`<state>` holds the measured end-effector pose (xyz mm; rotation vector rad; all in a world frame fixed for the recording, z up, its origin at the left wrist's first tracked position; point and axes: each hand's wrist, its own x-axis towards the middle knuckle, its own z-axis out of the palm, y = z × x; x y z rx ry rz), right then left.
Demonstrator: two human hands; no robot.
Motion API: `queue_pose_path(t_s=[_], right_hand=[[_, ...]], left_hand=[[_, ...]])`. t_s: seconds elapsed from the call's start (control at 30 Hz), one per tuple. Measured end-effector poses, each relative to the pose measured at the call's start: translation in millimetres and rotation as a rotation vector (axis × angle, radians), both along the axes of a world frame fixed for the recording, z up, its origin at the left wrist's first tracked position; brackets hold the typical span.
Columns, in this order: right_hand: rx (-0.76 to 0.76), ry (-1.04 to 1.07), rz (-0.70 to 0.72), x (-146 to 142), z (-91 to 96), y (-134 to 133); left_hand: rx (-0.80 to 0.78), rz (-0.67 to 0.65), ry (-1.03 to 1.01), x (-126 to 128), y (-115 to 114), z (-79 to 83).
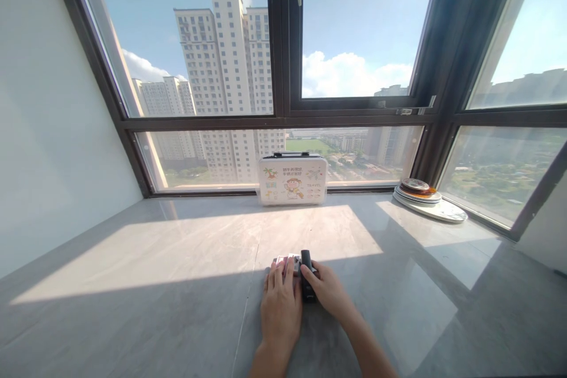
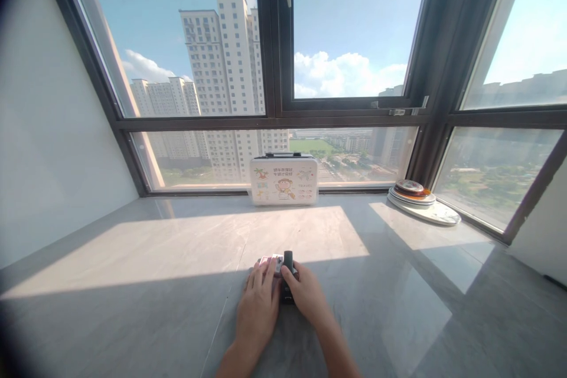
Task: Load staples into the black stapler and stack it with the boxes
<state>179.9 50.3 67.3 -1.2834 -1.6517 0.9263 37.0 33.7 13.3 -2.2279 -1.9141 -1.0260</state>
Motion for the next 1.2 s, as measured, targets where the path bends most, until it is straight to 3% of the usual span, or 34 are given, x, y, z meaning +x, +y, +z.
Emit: queue_pose_path(t_s=[0.1, 0.2, 0.3, 0.4, 0.53, 0.63, 1.2], right_hand=[[0.016, 0.022, 0.047, -7, -2.4, -3], [-0.005, 0.084, 0.137, -16, -10.7, -13], [-0.052, 0.139, 0.233, -38, -17.5, -18], [-0.05, 0.173, 0.312, -79, -19.3, -16], [-0.02, 0.199, 0.387, -135, -18.6, -10], [-0.029, 0.206, 0.4, -157, -19.0, -10], [-0.058, 0.216, 0.328, -155, -25.0, -20]], left_hand=[[-0.007, 0.008, 0.005, -2, -1, -2.1], [0.002, -0.013, 0.021, -22, -6, -8.6], [0.015, 0.006, 0.01, -56, -12, -15.2], [0.025, 0.067, -0.005, -99, -18, -17.5], [0.014, 0.135, -0.021, -152, -23, -12.9], [-0.017, 0.142, -0.058, -173, -22, -7.9], [-0.045, 0.065, -0.093, -176, -18, -7.4]])
